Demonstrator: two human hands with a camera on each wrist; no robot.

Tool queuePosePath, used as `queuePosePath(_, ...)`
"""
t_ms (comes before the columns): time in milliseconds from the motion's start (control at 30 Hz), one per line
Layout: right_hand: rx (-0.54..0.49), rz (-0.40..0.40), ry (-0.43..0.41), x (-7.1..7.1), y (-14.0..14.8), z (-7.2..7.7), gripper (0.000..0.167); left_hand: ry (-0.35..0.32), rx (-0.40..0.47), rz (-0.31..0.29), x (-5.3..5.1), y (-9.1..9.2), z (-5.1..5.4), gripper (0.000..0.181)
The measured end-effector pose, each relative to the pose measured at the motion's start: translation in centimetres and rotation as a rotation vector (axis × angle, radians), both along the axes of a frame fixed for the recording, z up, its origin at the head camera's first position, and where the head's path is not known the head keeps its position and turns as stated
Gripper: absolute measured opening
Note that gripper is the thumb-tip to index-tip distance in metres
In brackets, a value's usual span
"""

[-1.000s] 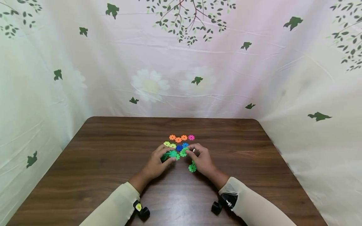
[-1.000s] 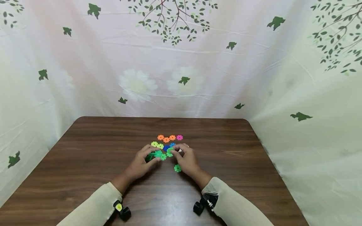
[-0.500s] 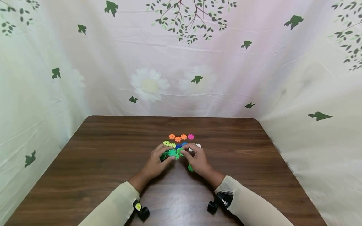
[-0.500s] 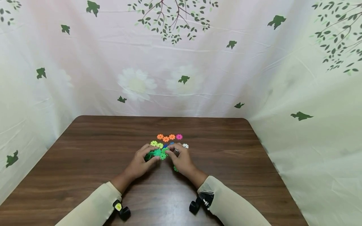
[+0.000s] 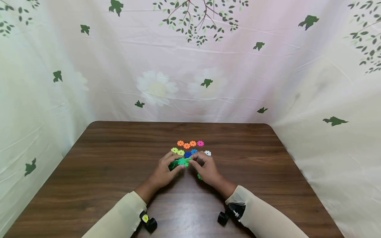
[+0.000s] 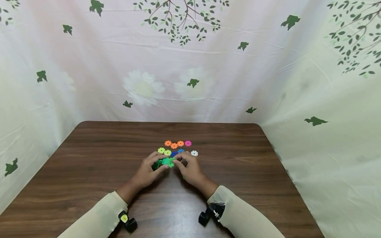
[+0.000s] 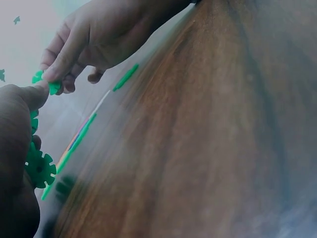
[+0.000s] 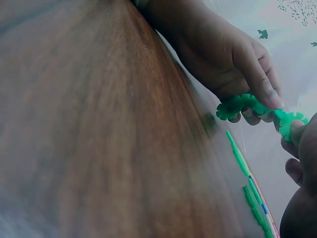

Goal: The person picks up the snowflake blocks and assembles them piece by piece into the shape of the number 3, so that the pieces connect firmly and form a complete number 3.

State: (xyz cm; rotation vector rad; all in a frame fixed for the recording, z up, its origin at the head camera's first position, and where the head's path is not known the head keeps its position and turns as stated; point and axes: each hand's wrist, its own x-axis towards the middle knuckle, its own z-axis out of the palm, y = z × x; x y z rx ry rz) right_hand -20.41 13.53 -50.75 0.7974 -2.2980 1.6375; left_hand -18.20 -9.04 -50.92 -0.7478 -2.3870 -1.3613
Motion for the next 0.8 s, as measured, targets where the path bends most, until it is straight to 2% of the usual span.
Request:
queuePosePath(200,-0.009,0.015,-0.001,0.27,0.15,0.00,0.004,0.005,0.012,0.004,0.15,0.23,-0.17,0.031)
queuePosePath(333,-0.026,0.040,-0.008,0.43,0.25,0.24,0.005,-0.022,0.019,0.008,0.32,0.34,-0.12,0.031)
queuePosePath(500,-0.053,0.078,0.020,0.37,0.30,0.32,0.006,-0.012,0.014,0.007,0.43,0.48,-0.09,0.030)
queuePosePath(667,-0.072,0.096,0.051,0.25,0.38,0.27,0.007,0.007,0.000,-0.020,0.49,0.53,0.12,0.030)
queuePosePath(800,-0.064,0.090,0.025,0.43,0.45,0.48,0.005,0.007,-0.004,-0.031,0.64,0.57,0.33,0.030)
